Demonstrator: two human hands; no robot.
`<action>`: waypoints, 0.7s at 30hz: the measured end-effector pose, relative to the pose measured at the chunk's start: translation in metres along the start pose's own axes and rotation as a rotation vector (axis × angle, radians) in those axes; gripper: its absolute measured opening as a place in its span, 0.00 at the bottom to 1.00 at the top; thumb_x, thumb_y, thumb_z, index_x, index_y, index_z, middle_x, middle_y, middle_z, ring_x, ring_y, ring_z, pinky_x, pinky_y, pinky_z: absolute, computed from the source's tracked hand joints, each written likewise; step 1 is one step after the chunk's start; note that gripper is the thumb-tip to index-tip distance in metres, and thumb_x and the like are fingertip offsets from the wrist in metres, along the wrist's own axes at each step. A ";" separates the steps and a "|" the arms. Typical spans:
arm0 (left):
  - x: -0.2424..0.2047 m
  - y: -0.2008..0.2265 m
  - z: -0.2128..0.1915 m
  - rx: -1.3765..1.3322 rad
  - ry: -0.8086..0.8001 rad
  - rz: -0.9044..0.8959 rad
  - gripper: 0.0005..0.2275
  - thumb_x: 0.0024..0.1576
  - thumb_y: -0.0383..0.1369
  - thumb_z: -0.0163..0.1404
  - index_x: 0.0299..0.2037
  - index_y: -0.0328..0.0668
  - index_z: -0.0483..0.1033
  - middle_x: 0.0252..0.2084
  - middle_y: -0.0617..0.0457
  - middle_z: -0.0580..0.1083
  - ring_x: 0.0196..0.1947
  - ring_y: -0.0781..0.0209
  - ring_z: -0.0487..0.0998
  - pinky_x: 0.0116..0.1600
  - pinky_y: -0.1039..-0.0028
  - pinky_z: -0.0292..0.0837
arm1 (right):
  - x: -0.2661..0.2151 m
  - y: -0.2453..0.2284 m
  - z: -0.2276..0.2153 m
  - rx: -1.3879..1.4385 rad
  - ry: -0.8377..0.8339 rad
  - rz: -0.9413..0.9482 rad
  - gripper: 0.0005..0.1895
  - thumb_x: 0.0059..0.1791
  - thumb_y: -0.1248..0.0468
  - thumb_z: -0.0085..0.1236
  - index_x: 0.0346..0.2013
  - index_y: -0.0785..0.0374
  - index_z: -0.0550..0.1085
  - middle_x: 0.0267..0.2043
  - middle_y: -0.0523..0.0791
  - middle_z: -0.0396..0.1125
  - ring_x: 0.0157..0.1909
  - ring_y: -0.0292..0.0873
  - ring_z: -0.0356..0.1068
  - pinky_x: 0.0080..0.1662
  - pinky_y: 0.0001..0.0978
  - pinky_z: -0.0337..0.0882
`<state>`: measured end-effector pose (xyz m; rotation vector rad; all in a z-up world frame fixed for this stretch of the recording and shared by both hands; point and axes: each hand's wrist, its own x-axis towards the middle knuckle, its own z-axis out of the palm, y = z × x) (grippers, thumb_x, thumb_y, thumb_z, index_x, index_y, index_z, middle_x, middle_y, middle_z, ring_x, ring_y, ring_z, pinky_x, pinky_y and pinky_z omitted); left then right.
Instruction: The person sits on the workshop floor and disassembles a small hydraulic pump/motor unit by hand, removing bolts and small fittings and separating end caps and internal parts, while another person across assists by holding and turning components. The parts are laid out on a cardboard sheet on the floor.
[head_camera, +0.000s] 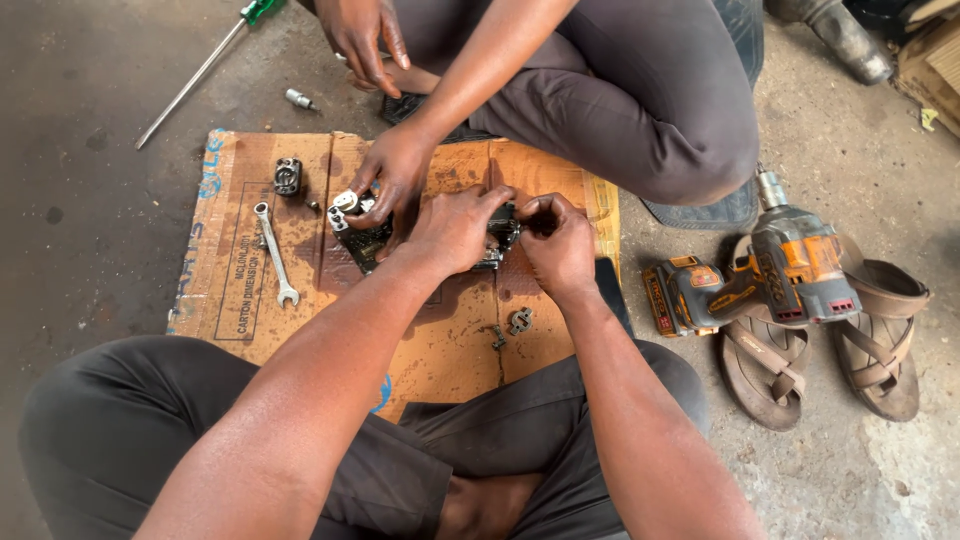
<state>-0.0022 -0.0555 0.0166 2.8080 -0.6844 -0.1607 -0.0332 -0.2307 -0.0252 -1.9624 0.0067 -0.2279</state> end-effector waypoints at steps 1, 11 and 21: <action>-0.001 0.000 0.001 0.003 -0.003 0.005 0.29 0.54 0.28 0.58 0.67 0.60 0.64 0.53 0.46 0.74 0.50 0.44 0.79 0.54 0.52 0.76 | 0.000 -0.006 -0.002 0.002 0.005 0.003 0.09 0.44 0.72 0.64 0.37 0.63 0.75 0.39 0.42 0.76 0.42 0.33 0.76 0.48 0.27 0.77; -0.002 0.002 0.000 -0.035 0.044 -0.014 0.28 0.53 0.24 0.56 0.65 0.54 0.66 0.52 0.45 0.75 0.51 0.42 0.79 0.56 0.53 0.74 | 0.003 -0.005 -0.002 0.000 -0.021 0.076 0.09 0.44 0.72 0.64 0.37 0.62 0.75 0.38 0.41 0.76 0.42 0.33 0.76 0.48 0.27 0.76; -0.003 0.003 -0.002 -0.030 0.031 -0.032 0.27 0.54 0.27 0.58 0.66 0.53 0.66 0.52 0.46 0.75 0.51 0.44 0.78 0.56 0.55 0.74 | 0.003 -0.004 -0.002 -0.033 -0.055 0.103 0.11 0.43 0.71 0.67 0.36 0.61 0.73 0.37 0.41 0.75 0.41 0.34 0.76 0.49 0.28 0.76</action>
